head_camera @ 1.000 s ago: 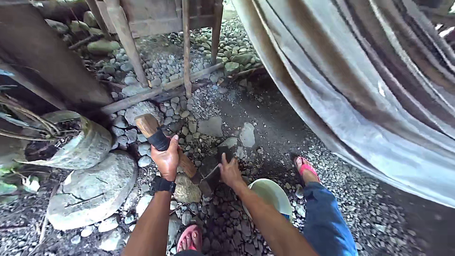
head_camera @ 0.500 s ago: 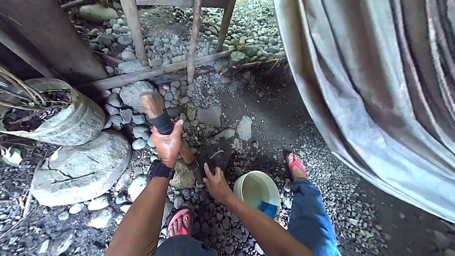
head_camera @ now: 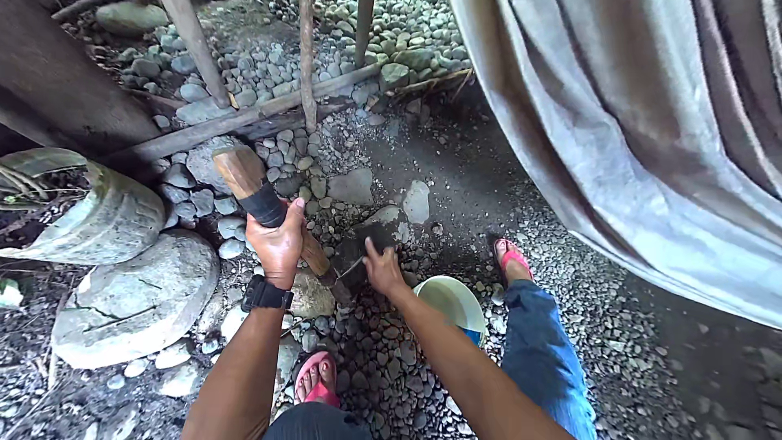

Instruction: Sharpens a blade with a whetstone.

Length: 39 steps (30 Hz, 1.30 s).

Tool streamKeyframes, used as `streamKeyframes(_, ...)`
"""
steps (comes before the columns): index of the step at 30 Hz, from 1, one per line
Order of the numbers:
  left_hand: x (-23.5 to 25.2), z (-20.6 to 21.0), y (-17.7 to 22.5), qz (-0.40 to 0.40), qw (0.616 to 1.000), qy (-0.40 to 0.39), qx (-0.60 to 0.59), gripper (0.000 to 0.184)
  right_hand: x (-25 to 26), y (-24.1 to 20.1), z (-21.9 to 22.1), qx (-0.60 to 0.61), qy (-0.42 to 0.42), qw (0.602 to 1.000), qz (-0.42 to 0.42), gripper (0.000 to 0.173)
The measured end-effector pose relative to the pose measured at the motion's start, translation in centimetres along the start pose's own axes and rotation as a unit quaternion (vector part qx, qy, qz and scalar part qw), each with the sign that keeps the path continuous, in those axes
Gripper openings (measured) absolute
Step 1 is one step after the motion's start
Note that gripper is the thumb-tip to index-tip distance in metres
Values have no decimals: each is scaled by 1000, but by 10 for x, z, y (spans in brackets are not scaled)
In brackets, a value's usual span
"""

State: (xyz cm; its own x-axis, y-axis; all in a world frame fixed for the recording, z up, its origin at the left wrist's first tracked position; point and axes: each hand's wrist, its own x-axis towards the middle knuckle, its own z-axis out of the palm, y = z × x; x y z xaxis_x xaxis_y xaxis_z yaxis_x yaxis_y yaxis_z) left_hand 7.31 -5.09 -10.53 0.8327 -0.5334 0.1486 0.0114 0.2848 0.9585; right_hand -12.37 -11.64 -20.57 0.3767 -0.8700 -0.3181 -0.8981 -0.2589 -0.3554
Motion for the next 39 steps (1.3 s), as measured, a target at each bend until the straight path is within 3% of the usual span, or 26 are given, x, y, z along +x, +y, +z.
streamKeyframes(2,2,1,0,13,1000,-9,-9,24,20,-11,-16,-4,-37,995,96,60)
streamKeyframes(3,3,2,0,17,1000,-11,-12,24,15,-14,-13,1,-35,995,89,60)
streamKeyframes(6,5,4,-2,15,1000,0,-15,24,-38,-8,19,25,-8,997,-76,57)
streamKeyframes(8,6,3,-3,14,1000,4,-13,24,-48,-3,25,18,-10,993,-120,54)
streamKeyframes(10,6,-2,-4,10,1000,-4,-13,23,-19,-2,8,-11,-8,997,-76,55)
streamKeyframes(13,5,-4,-1,10,1000,-5,-15,22,25,-13,-20,-27,-41,995,84,58)
streamKeyframes(14,6,-4,-1,10,1000,-3,-16,22,23,-17,-18,-26,-44,995,84,59)
streamKeyframes(17,8,-2,-5,1,1000,8,-17,23,-36,-19,9,4,-62,996,-67,57)
streamKeyframes(19,9,-1,-5,2,1000,13,-11,23,-52,-16,17,10,-69,991,-116,56)
streamKeyframes(21,5,-4,-5,1,1000,8,-11,24,-27,-12,3,-10,-53,996,-68,56)
streamKeyframes(24,2,-4,-1,7,1000,1,-15,24,23,-14,-20,-28,-38,995,91,57)
streamKeyframes(25,2,-3,0,5,1000,3,-15,24,22,-17,-18,-26,-34,995,91,58)
streamKeyframes(29,6,1,-2,-4,1000,17,-24,24,-50,-13,15,18,-52,992,-111,55)
streamKeyframes(31,5,-2,-3,-6,1000,17,-20,24,-53,-8,16,16,-61,989,-130,54)
streamKeyframes(36,1,0,6,-1,1000,9,-6,24,9,-14,-22,21,-53,996,67,60)
streamKeyframes(39,-1,-1,14,0,1000,14,27,30,-37,-29,-20,87,-76,993,14,62)
